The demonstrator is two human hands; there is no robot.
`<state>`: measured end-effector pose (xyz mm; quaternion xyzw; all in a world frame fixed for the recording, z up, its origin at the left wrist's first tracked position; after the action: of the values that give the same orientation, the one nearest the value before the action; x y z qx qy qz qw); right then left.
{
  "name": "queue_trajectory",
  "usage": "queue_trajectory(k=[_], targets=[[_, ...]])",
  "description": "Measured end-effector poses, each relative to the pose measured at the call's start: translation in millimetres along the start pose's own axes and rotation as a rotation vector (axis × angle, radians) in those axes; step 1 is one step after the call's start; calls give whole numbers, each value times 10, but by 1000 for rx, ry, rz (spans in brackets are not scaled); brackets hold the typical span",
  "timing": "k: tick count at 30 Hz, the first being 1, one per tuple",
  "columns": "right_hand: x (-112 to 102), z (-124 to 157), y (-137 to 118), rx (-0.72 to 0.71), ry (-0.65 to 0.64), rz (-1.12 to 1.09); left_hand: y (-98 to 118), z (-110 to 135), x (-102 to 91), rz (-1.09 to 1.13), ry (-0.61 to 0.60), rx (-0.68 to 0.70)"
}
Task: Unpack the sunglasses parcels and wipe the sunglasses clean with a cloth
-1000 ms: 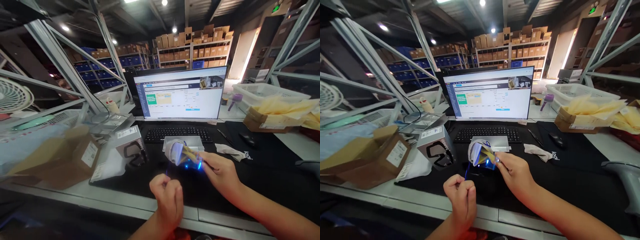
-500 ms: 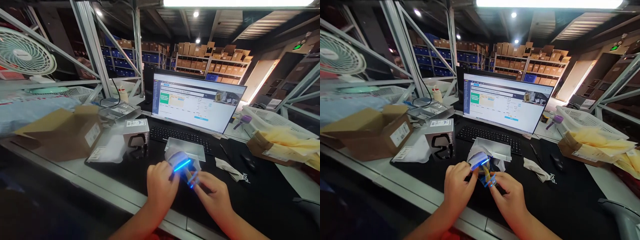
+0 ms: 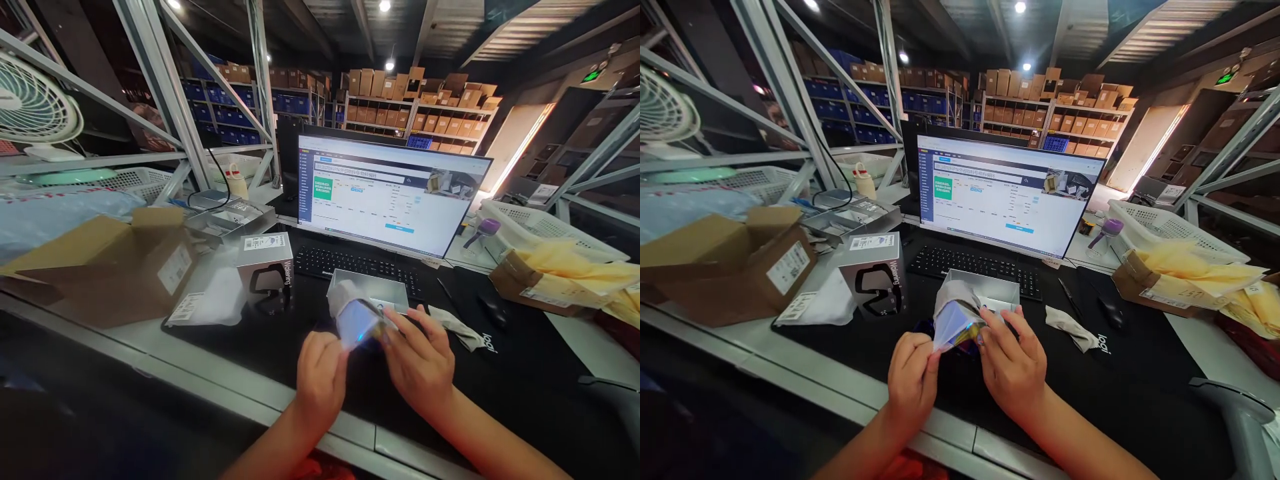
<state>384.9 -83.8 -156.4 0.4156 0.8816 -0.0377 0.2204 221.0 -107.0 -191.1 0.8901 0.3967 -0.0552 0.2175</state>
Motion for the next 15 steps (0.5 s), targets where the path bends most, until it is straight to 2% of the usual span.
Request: queue_trajectory(k=[3, 6, 9, 11, 13, 15], targets=[[99, -64, -100, -133, -57, 43, 46, -5, -3, -29, 9, 77], [197, -184, -96, -100, -34, 37, 116, -13, 45, -29, -50, 136], [280, -254, 5, -1, -60, -70, 19, -34, 54, 64, -110, 6], [314, -235, 88, 74, -120, -203, -117, -56, -5, 105, -20, -94], [311, -183, 148, 129, -145, -304, -253, -79, -63, 48, 83, -170], [276, -133, 172, 147, -111, -348, -318, -112, -51, -49, 51, -181]])
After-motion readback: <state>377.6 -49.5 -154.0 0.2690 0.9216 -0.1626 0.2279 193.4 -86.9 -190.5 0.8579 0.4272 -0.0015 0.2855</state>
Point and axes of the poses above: each hand's wrist, its own z-axis away from the middle knuckle, its own x-axis out of the palm, y = z × x, the point moved 4 cm from there along -z, towards the middle knuckle, and after that the axes turned 5 degrees about y, right-handed, at the moved point
